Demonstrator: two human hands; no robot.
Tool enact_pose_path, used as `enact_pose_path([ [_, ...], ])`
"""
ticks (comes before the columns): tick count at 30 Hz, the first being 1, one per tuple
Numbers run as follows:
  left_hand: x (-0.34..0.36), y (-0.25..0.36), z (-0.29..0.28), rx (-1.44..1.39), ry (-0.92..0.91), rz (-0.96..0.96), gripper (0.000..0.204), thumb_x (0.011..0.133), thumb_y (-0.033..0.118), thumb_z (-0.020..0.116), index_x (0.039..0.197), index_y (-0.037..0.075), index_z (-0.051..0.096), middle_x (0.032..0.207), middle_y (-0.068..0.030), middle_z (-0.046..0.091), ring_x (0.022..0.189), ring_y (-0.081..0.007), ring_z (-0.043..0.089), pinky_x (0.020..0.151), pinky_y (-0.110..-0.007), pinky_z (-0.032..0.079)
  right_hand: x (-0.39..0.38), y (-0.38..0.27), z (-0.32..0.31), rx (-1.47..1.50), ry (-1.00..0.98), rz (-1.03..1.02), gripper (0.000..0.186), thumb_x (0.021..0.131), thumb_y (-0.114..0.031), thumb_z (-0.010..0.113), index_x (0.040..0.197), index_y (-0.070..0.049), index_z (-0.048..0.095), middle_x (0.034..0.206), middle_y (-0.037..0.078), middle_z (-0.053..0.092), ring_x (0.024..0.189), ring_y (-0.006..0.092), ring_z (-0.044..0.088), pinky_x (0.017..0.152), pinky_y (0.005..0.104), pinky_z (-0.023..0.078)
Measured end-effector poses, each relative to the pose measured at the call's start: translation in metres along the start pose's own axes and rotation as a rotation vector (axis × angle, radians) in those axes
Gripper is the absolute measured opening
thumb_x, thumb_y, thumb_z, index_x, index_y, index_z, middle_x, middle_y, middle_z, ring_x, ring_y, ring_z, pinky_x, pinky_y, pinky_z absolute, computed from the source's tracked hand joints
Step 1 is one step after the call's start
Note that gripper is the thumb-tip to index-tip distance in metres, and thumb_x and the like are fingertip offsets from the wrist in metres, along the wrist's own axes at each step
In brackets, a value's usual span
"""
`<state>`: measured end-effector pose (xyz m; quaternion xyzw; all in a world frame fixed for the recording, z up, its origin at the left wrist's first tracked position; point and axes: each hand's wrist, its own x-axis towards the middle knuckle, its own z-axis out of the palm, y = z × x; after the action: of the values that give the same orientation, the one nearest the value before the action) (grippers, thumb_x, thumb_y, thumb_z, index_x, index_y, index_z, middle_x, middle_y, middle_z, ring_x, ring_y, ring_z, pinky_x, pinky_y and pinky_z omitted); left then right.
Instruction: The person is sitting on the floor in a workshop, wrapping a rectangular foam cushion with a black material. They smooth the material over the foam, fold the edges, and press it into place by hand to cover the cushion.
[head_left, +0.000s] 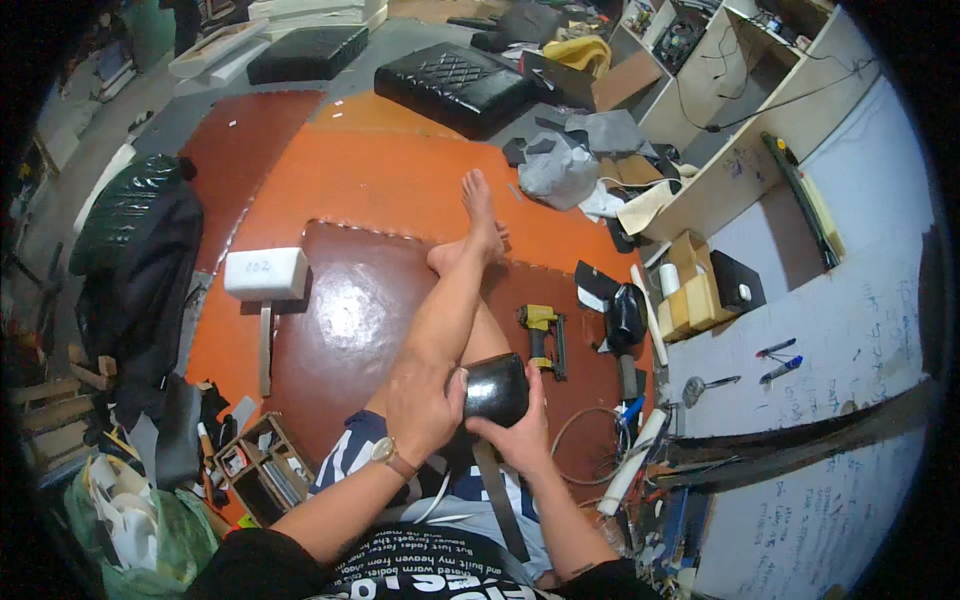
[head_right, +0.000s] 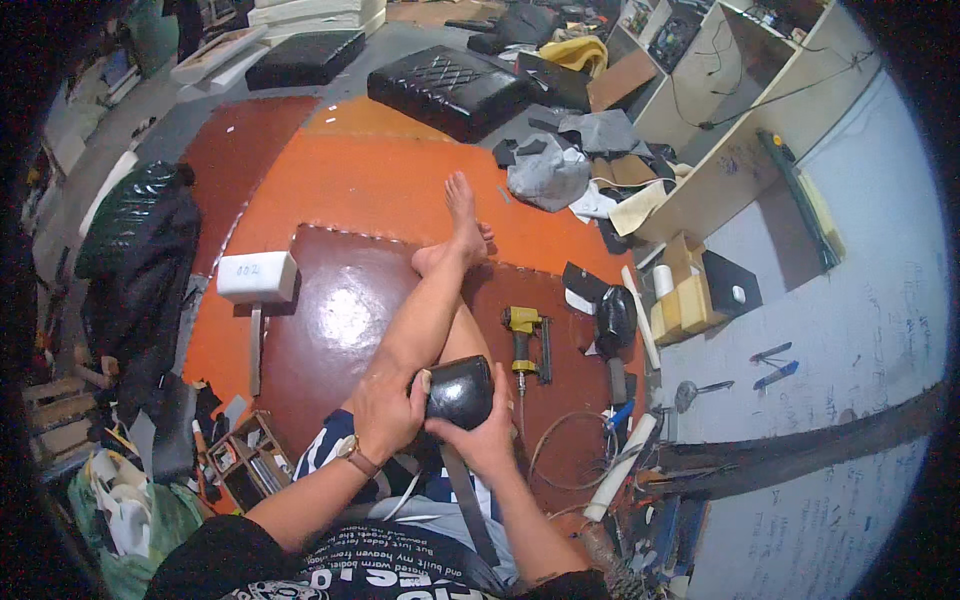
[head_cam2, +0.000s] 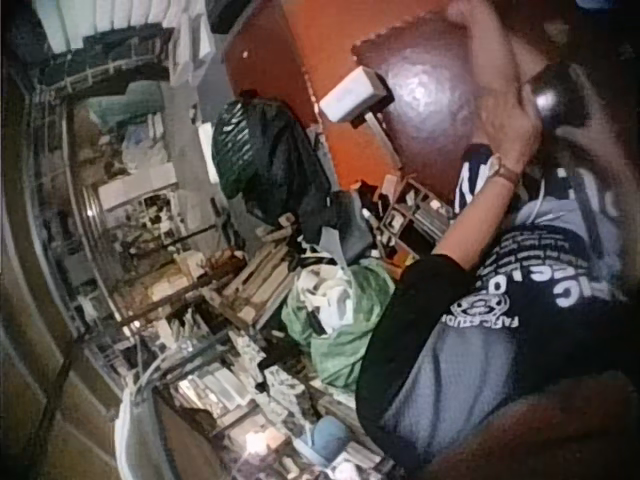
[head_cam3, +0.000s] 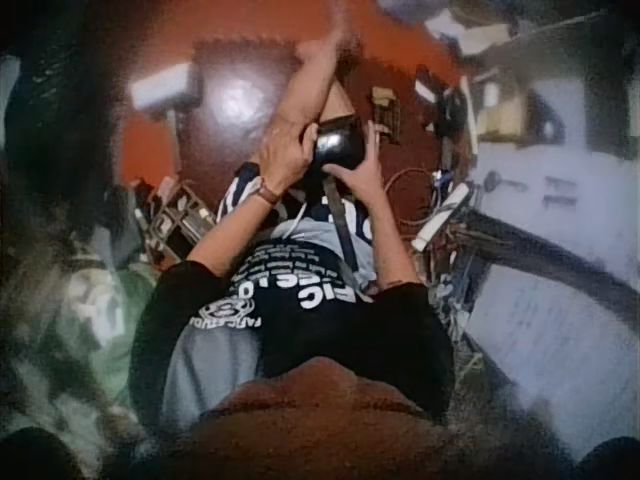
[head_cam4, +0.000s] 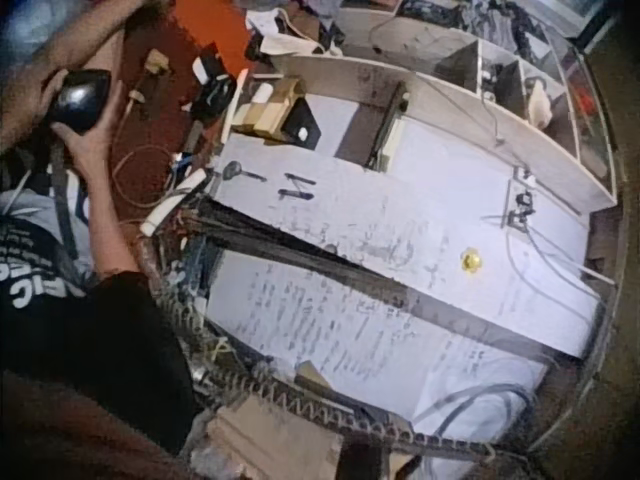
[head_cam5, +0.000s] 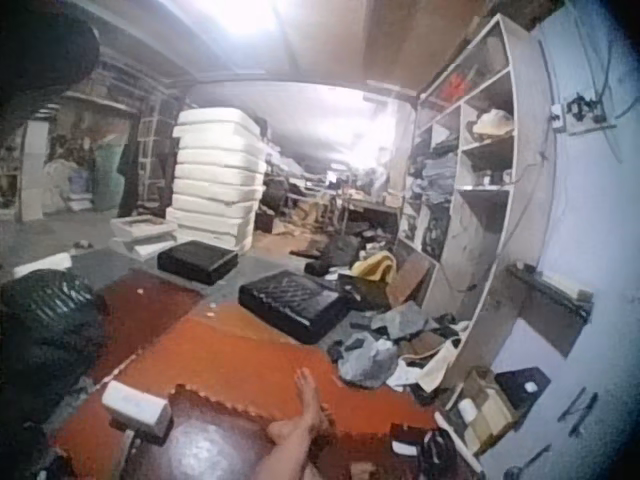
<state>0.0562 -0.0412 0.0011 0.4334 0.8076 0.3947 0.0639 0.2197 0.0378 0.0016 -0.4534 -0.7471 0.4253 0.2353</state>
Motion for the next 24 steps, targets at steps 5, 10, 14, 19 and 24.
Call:
enact_pose_path([
  [5,0.0,-0.003,0.002,0.004,0.06,-0.013,0.026,0.096,0.026,0.065,0.101,0.003,0.074,0.096,-0.0228,0.073,0.09,-0.0452,0.068,0.083,-0.057,0.05,0.002,-0.023,0.021,-0.007,0.227,-0.057,0.091,0.075,-0.033,0.095,0.15,-0.002,0.053,0.136,0.024,0.063,0.124,0.0379,0.064,0.107,0.0464,0.05],
  [10,0.001,-0.004,0.005,0.093,0.055,-0.016,0.028,0.095,0.027,0.066,0.105,0.002,0.074,0.104,-0.0216,0.073,0.096,-0.0455,0.067,0.087,-0.056,0.05,0.02,-0.006,0.024,0.024,0.273,-0.095,0.062,0.085,-0.033,0.087,0.134,0.0,0.069,0.115,0.023,0.075,0.106,0.0375,0.073,0.095,0.0447,0.057],
  [14,0.0,0.0,0.011,0.076,0.059,-0.008,0.029,0.095,0.027,0.066,0.108,0.002,0.073,0.105,-0.0213,0.073,0.096,-0.0444,0.068,0.088,-0.056,0.05,0.036,0.019,0.016,0.167,0.22,0.051,0.051,0.092,-0.028,0.083,0.13,0.003,0.07,0.114,0.02,0.076,0.106,0.0311,0.074,0.094,0.0396,0.057],
  [19,-0.003,0.0,0.008,0.035,0.068,0.032,0.028,0.095,0.026,0.066,0.108,0.002,0.073,0.103,-0.0216,0.073,0.096,-0.0438,0.068,0.088,-0.055,0.05,0.046,0.021,0.003,0.213,0.086,0.113,0.061,0.098,-0.033,0.077,0.144,0.004,0.061,0.128,0.023,0.072,0.119,0.0275,0.07,0.101,0.0376,0.055],
  [24,-0.01,-0.008,-0.001,0.024,0.133,0.04,0.025,0.095,0.024,0.065,0.105,0.002,0.072,0.1,-0.0216,0.073,0.096,-0.0439,0.067,0.086,-0.055,0.05,0.06,-0.058,-0.004,-0.239,-0.191,0.295,0.077,0.101,-0.055,0.064,0.157,-0.004,0.051,0.14,0.03,0.066,0.131,0.0403,0.065,0.11,0.0433,0.049],
])
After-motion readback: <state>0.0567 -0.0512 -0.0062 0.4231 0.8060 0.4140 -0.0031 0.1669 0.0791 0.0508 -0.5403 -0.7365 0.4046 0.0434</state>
